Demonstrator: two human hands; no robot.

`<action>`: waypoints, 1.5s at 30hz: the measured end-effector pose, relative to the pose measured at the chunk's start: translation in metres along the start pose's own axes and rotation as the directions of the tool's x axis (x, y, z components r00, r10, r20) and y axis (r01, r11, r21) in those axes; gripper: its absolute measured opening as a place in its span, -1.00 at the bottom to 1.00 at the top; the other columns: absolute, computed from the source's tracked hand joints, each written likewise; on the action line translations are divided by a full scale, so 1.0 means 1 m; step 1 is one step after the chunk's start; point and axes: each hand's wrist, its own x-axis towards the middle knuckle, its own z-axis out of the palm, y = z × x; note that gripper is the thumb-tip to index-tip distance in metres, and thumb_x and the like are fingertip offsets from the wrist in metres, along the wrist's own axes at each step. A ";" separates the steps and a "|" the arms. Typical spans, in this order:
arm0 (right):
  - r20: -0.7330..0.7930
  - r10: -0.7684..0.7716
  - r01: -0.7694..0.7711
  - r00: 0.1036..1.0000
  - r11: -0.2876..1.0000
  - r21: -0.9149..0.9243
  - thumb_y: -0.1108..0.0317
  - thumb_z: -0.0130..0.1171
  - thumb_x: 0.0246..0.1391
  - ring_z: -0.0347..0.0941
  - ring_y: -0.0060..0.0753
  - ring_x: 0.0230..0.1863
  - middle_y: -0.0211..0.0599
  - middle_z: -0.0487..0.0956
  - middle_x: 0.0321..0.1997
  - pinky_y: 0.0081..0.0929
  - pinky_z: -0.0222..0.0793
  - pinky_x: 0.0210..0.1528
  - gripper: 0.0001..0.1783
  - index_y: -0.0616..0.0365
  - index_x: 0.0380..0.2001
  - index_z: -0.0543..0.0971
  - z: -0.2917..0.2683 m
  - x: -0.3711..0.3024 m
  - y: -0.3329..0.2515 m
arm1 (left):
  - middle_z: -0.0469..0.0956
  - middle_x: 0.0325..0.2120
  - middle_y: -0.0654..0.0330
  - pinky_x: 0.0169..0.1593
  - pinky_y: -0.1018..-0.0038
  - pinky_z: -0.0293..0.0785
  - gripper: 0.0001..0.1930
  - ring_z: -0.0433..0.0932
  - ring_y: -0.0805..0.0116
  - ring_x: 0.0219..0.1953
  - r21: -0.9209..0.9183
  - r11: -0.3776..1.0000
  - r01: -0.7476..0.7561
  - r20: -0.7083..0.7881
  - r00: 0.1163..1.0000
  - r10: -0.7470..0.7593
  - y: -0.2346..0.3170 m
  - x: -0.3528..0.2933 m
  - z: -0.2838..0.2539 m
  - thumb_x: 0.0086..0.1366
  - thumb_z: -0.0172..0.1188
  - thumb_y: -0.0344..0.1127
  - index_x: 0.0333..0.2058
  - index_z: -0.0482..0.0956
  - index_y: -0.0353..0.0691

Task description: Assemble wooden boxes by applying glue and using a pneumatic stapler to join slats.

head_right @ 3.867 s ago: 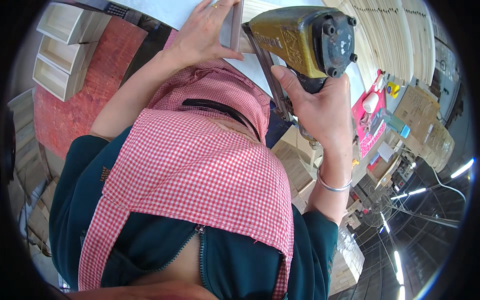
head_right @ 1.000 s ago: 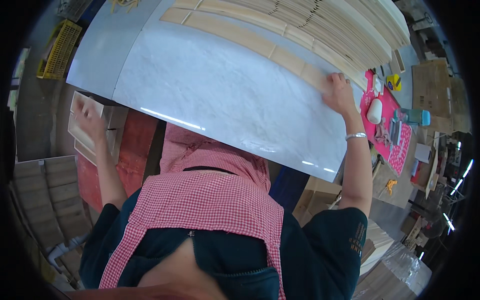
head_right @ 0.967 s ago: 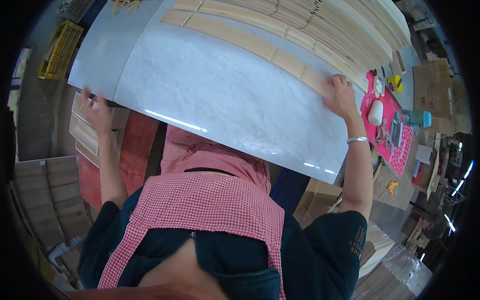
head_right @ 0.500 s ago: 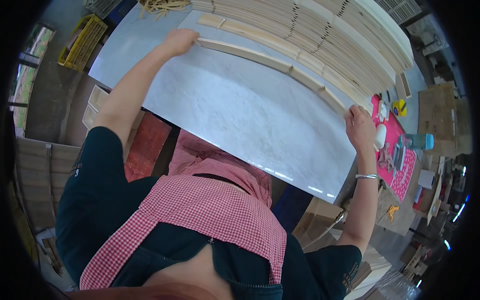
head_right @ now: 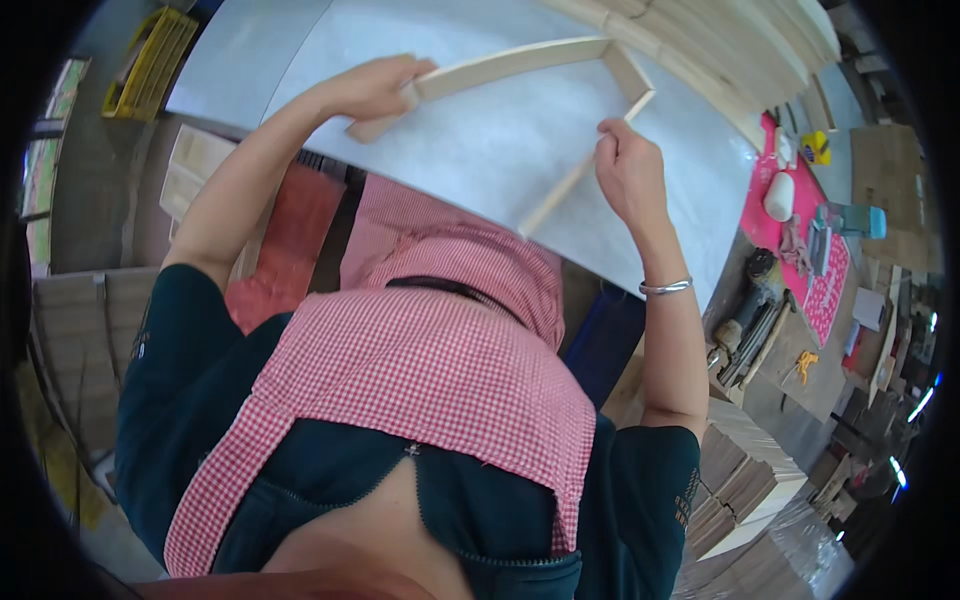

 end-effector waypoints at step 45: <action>0.088 -0.371 0.380 0.924 0.872 -0.308 0.25 0.37 0.07 0.47 -0.39 -0.34 -0.43 0.61 -0.32 -0.50 0.32 -0.24 -0.67 0.03 -0.09 0.62 0.051 -0.021 -0.040 | 0.47 0.02 -0.08 -0.18 0.48 0.57 0.14 0.54 0.25 -0.26 -0.573 0.777 -0.261 -0.310 0.946 0.089 0.024 -0.013 0.085 -0.01 0.55 -0.32 0.45 -0.04 -0.20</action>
